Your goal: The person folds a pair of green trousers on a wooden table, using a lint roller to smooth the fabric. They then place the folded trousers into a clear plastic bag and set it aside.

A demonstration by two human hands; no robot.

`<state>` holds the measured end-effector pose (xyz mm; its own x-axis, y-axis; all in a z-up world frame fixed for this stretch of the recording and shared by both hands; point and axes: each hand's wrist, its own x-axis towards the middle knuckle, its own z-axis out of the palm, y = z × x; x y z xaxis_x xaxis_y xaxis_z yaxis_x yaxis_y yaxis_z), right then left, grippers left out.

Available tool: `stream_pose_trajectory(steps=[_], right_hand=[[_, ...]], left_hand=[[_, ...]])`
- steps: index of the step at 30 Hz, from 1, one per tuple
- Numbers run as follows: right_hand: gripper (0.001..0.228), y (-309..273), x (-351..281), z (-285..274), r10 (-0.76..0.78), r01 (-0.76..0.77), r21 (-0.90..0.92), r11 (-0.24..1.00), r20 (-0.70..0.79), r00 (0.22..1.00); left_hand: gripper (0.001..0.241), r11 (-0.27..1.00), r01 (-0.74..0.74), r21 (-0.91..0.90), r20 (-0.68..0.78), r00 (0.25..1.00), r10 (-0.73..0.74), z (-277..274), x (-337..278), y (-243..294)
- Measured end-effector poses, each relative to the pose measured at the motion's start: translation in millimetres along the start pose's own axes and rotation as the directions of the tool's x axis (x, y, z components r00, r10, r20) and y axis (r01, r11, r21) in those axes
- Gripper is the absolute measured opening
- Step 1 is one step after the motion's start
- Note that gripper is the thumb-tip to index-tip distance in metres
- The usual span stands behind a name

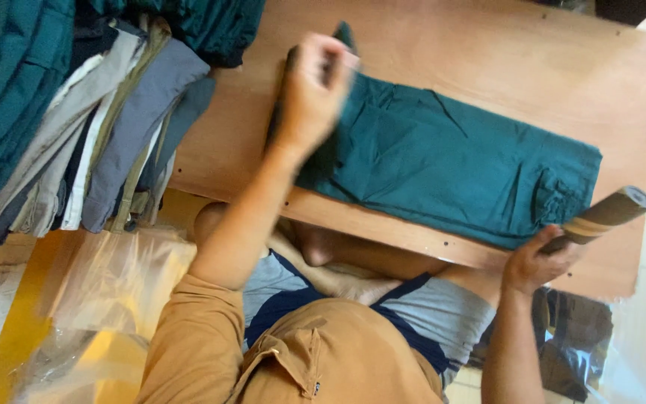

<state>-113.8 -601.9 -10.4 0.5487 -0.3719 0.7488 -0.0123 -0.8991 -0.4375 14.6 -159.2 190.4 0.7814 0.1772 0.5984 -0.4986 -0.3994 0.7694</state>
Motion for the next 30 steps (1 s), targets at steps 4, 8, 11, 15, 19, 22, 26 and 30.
stream_pose_trajectory(steps=[4, 8, 11, 15, 19, 22, 26, 30], right_hand=[[0.041, -108.2, 11.2, 11.1, 0.307, -0.547, 0.441, 0.712, 0.506, 0.806], [0.036, -155.8, 12.4, 51.8, 0.163, -0.612, 0.66, 0.435, 0.611, 0.775], [0.04, -131.2, -2.2, 107.9, 0.168, -0.594, 0.605, 0.53, 0.612, 0.773], [0.036, -143.6, 4.7, 127.3, 0.317, -0.674, 0.53, 0.516, 0.613, 0.724], [0.03, -122.3, 8.8, 140.6, 0.372, -0.669, 0.502, 0.548, 0.57, 0.733], [0.03, -110.2, 21.0, 132.0, 0.423, -0.686, 0.514, 0.515, 0.543, 0.725], [0.03, -110.3, 36.3, 105.9, 0.409, -0.675, 0.482, 0.559, 0.548, 0.73], [0.03, -63.2, 0.3, 129.8, 0.461, -0.786, 0.341, 0.516, 0.663, 0.59]], left_hand=[[0.021, 0.989, 0.083, -0.123, 0.18, 0.982, -0.06, 83.3, -33.9, 1.2], [0.03, 0.969, 0.184, -0.165, 0.312, 0.942, -0.126, 154.8, -77.0, -38.2], [0.029, 0.942, 0.273, -0.197, 0.414, 0.894, -0.173, 159.8, -100.6, -44.2], [0.028, 0.95, 0.248, -0.19, 0.378, 0.911, -0.162, 120.2, -115.0, -43.1], [0.039, 0.989, -0.059, 0.136, 0.297, 0.955, 0.016, 50.0, -131.3, -87.3], [0.073, 0.861, -0.296, 0.413, 0.397, 0.91, 0.122, -13.6, -135.4, -86.3], [0.088, 0.795, -0.225, 0.563, 0.536, 0.832, -0.144, -55.5, -146.4, -95.8], [0.086, 0.773, -0.247, 0.585, 0.563, 0.81, -0.167, -53.2, -171.3, -130.5]])
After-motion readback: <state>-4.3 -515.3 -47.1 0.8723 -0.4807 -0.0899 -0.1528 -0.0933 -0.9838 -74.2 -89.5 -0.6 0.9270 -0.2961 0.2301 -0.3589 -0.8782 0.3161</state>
